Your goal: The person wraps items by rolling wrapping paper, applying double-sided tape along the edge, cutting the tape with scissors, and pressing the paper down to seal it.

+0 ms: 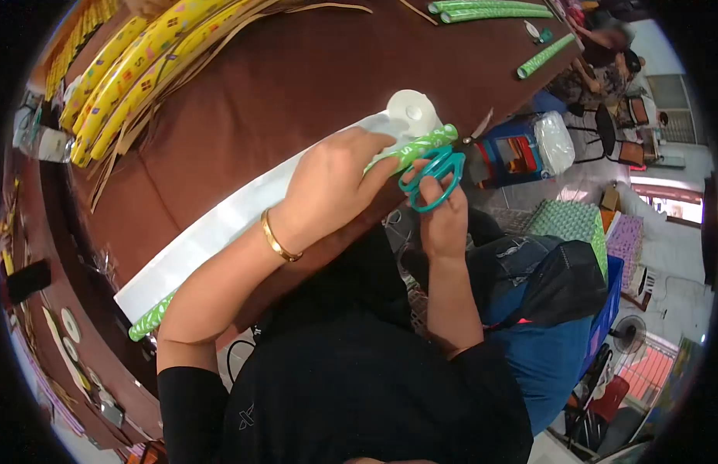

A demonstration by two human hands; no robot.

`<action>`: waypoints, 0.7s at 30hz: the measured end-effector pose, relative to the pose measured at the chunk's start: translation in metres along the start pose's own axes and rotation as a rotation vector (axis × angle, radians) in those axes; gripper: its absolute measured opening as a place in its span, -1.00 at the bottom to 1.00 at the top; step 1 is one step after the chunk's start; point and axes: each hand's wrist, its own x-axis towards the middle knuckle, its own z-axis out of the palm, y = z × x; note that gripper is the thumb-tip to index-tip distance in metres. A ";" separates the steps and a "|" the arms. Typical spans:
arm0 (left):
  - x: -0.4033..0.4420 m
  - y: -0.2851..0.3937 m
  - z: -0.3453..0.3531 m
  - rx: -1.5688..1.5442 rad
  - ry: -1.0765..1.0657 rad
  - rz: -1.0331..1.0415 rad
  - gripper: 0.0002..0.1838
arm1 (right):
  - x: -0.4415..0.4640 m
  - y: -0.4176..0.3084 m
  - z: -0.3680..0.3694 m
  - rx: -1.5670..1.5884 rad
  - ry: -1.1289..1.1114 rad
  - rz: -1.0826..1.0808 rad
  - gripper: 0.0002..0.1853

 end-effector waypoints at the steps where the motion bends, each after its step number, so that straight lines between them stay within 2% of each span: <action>1: 0.008 0.009 0.000 -0.132 -0.079 -0.119 -0.72 | 0.000 -0.003 0.000 -0.001 0.015 -0.003 -0.68; 2: 0.011 0.009 0.010 -0.142 -0.092 -0.114 -0.72 | -0.001 -0.008 0.001 -0.062 0.006 -0.017 -0.68; 4: 0.016 0.013 0.027 -0.504 -0.111 -0.360 -0.62 | -0.003 -0.011 -0.003 -0.127 0.005 -0.027 -0.67; 5: 0.015 0.021 0.034 -0.717 -0.120 -0.517 -0.61 | -0.003 -0.008 -0.008 -0.083 -0.113 0.053 -0.67; 6: 0.014 0.021 0.034 -0.719 -0.126 -0.518 -0.61 | -0.004 -0.005 -0.012 -0.036 -0.229 0.134 -0.66; 7: 0.015 0.020 0.033 -0.972 -0.237 -0.677 -0.65 | -0.002 -0.002 -0.012 0.113 -0.250 0.190 -0.73; 8: 0.016 0.018 0.032 -1.221 -0.351 -0.835 -0.69 | 0.000 -0.004 -0.013 0.114 -0.249 0.185 -0.73; 9: 0.018 0.014 0.031 -1.218 -0.352 -0.830 -0.69 | 0.005 -0.011 -0.012 0.123 -0.244 0.278 -0.72; 10: 0.017 0.008 0.031 -1.225 -0.244 -0.825 -0.71 | 0.008 -0.015 -0.013 0.134 -0.237 0.373 -0.71; 12: 0.015 -0.001 0.033 -1.232 -0.028 -0.822 -0.74 | 0.009 -0.003 -0.021 0.125 -0.173 0.323 -0.75; 13: 0.017 -0.002 0.036 -1.089 0.038 -0.816 -0.76 | 0.009 -0.005 -0.013 -0.102 0.009 0.094 -0.78; 14: 0.017 -0.005 0.039 -1.088 0.037 -0.815 -0.76 | 0.008 -0.008 -0.006 -0.329 0.191 -0.139 -0.81; 15: 0.016 -0.007 0.042 -0.935 0.039 -0.766 -0.79 | 0.003 -0.010 -0.002 -0.442 0.251 -0.232 -0.81; 16: 0.016 -0.008 0.044 -0.783 0.041 -0.713 -0.83 | 0.003 -0.013 0.003 -0.442 0.252 -0.233 -0.81; 18: 0.015 -0.004 0.050 -0.731 0.043 -0.683 -0.84 | 0.000 -0.016 0.009 -1.025 0.167 -0.544 -0.72; 19: 0.016 -0.001 0.054 -0.678 0.050 -0.647 -0.84 | 0.000 -0.012 0.007 -1.108 0.164 -0.539 -0.61; 21: 0.017 0.005 0.058 -0.631 0.036 -0.617 -0.80 | -0.003 -0.013 0.007 -1.210 0.203 -0.593 -0.59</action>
